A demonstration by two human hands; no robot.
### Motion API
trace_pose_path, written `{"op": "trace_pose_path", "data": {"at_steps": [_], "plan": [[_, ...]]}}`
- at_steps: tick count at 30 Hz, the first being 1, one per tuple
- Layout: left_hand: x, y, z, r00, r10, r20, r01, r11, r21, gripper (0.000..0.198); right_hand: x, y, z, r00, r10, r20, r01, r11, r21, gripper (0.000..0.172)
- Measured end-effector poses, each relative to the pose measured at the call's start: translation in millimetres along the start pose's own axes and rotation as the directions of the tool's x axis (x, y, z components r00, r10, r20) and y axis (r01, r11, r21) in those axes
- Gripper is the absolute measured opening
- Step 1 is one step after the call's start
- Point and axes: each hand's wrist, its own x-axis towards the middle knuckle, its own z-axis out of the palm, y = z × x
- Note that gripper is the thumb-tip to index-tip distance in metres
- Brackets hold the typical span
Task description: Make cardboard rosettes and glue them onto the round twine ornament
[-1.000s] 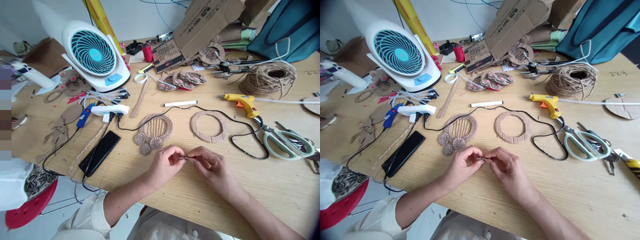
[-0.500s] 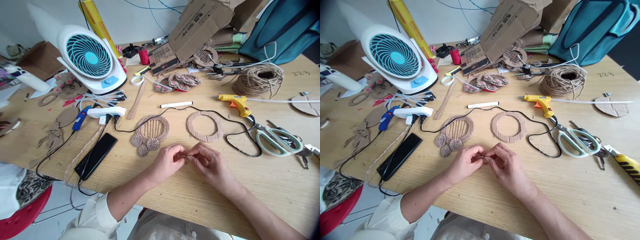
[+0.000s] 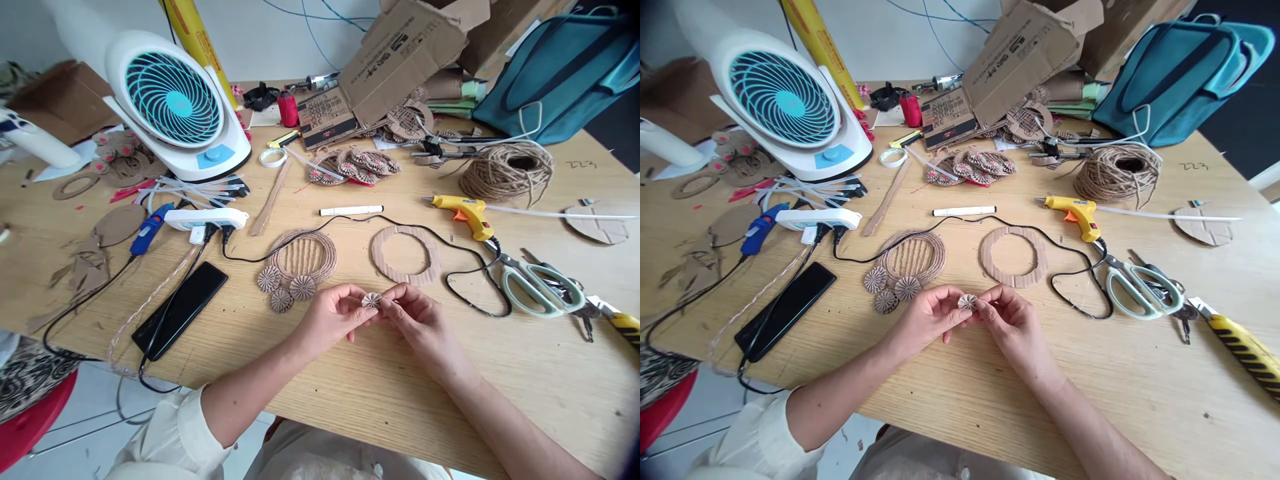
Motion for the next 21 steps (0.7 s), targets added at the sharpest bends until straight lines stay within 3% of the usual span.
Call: {"op": "trace_pose_path", "data": {"at_steps": [2,5,8,11,14,17,21], "plan": [[1,-2,1.7,0.992,0.121,-0.036,-0.118,0.99,0.077,0.019,-2,-1,2,0.999,-0.033,0.011,0.033,0.998,-0.048,0.033],[1,-3,0.6,0.938,0.344,-0.043,-0.316,0.901,0.298,0.011,-5,-1,4,0.993,-0.118,0.015,0.119,0.987,-0.112,0.029],[0,-2,-1.6,0.908,0.418,0.016,-0.377,0.803,0.461,0.007,-6,0,4,0.989,-0.148,0.027,0.15,0.974,-0.171,0.026],[0,-2,-3.4,0.935,0.351,0.043,-0.334,0.839,0.43,0.008,-4,1,2,0.996,-0.089,0.001,0.087,0.983,-0.164,0.03],[0,-1,-6.3,0.982,0.188,0.018,-0.186,0.945,0.269,0.022,0,-1,-1,0.996,0.058,-0.072,-0.056,0.998,0.037,0.038],[-2,3,-8.7,1.0,0.027,-0.007,-0.025,0.986,0.164,0.035,1,-4,-1,0.973,0.207,-0.098,-0.183,0.959,0.216,0.043],[-3,4,-6.5,1.0,0.013,-0.02,-0.01,0.988,0.154,0.04,-1,-5,2,0.966,0.251,-0.057,-0.23,0.941,0.246,0.043]]}}
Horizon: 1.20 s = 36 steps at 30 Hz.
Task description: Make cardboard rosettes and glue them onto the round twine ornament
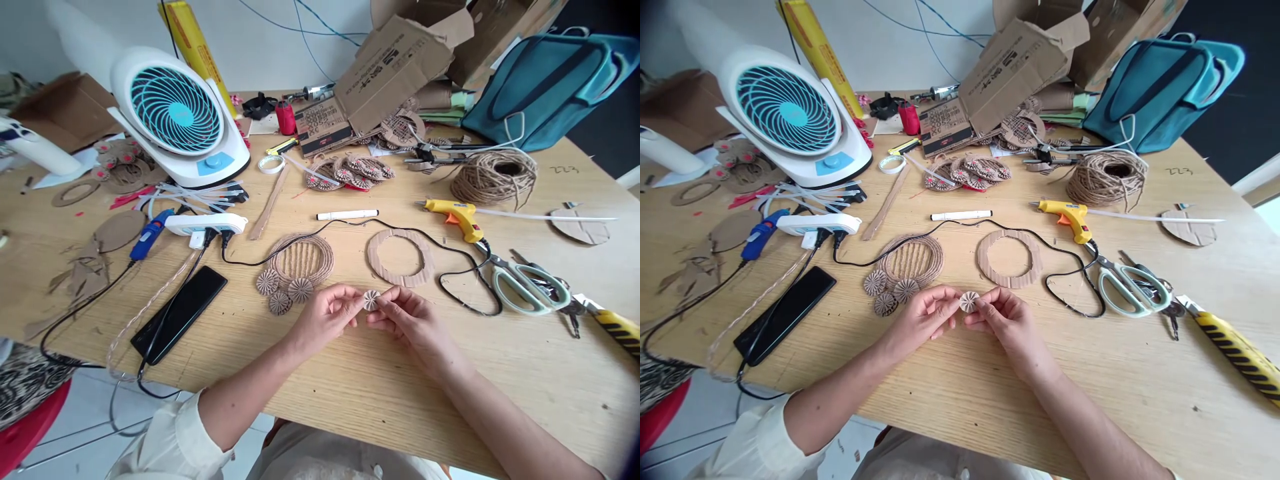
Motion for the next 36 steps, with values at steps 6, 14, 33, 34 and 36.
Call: {"op": "trace_pose_path", "data": {"at_steps": [6,14,33,34,36], "plan": [[5,-5,4.0,0.987,0.149,-0.052,-0.143,0.985,0.1,0.02,0,6,0,0.986,-0.123,0.113,0.149,0.953,-0.264,0.042],[-2,-1,-5.0,0.957,0.289,0.027,-0.276,0.879,0.389,0.009,2,-10,-14,0.909,-0.404,0.105,0.373,0.672,-0.64,0.048],[-13,-8,-17.3,0.803,0.572,0.167,-0.505,0.503,0.701,0.013,131,-110,-115,0.654,-0.652,-0.383,-0.375,0.161,-0.913,0.074],[-16,-8,-16.7,0.767,0.602,0.221,-0.545,0.43,0.719,0.015,130,-112,-115,0.657,-0.645,-0.389,-0.38,0.162,-0.911,0.074],[-20,-8,-14.2,0.716,0.615,0.33,-0.599,0.3,0.742,0.021,124,-116,-115,0.672,-0.622,-0.401,-0.383,0.172,-0.908,0.075]]}}
